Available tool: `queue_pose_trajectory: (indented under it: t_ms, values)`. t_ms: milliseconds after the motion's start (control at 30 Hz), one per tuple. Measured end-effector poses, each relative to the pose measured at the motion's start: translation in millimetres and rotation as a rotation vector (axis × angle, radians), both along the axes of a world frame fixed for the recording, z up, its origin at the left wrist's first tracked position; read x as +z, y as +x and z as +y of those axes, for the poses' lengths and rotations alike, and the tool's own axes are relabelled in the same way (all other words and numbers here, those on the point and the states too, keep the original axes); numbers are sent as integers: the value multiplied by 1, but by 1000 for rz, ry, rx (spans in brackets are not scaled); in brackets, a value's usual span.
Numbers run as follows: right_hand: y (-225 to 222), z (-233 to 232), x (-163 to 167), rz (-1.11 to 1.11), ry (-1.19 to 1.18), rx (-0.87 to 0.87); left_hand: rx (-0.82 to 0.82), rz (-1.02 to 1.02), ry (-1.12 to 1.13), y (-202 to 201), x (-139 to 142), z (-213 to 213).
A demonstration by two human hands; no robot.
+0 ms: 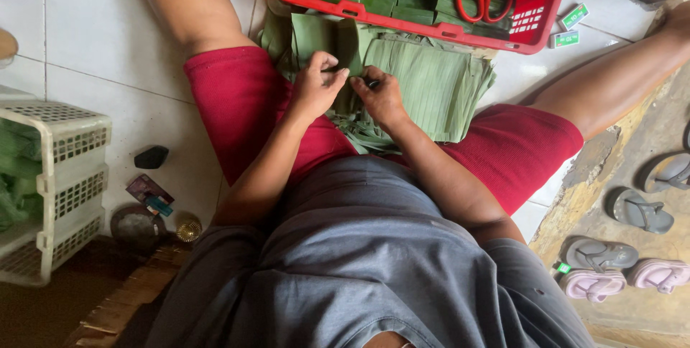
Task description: The person sits on the floor folding cut banana leaf sections into small open boxes, creasing the sides and tucking the corners by hand, and places each finished leaf box into a red basket that already holds many completed ones.
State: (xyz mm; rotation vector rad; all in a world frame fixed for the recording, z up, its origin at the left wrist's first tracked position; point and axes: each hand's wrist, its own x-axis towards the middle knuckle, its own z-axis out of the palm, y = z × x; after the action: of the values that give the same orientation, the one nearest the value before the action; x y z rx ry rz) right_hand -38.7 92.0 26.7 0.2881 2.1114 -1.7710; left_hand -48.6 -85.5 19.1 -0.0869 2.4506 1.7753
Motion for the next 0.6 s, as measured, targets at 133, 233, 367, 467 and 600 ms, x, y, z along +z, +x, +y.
queue_pose_trajectory:
  t_ms: [133,233,367,467,600]
  values:
    - [-2,6,-9,-108,-294,-94,-1,8,3,1,-2,-5]
    - [-3,8,-6,-164,-526,-147,12,21,-23,1,3,-7]
    - [-4,10,6,-337,-612,-238,48,322,-260,7,21,-10]
    - [-3,13,16,-318,-548,-185,116,475,-461,17,32,-6]
    - [7,25,30,-372,-566,-193,23,-147,337,19,26,11]
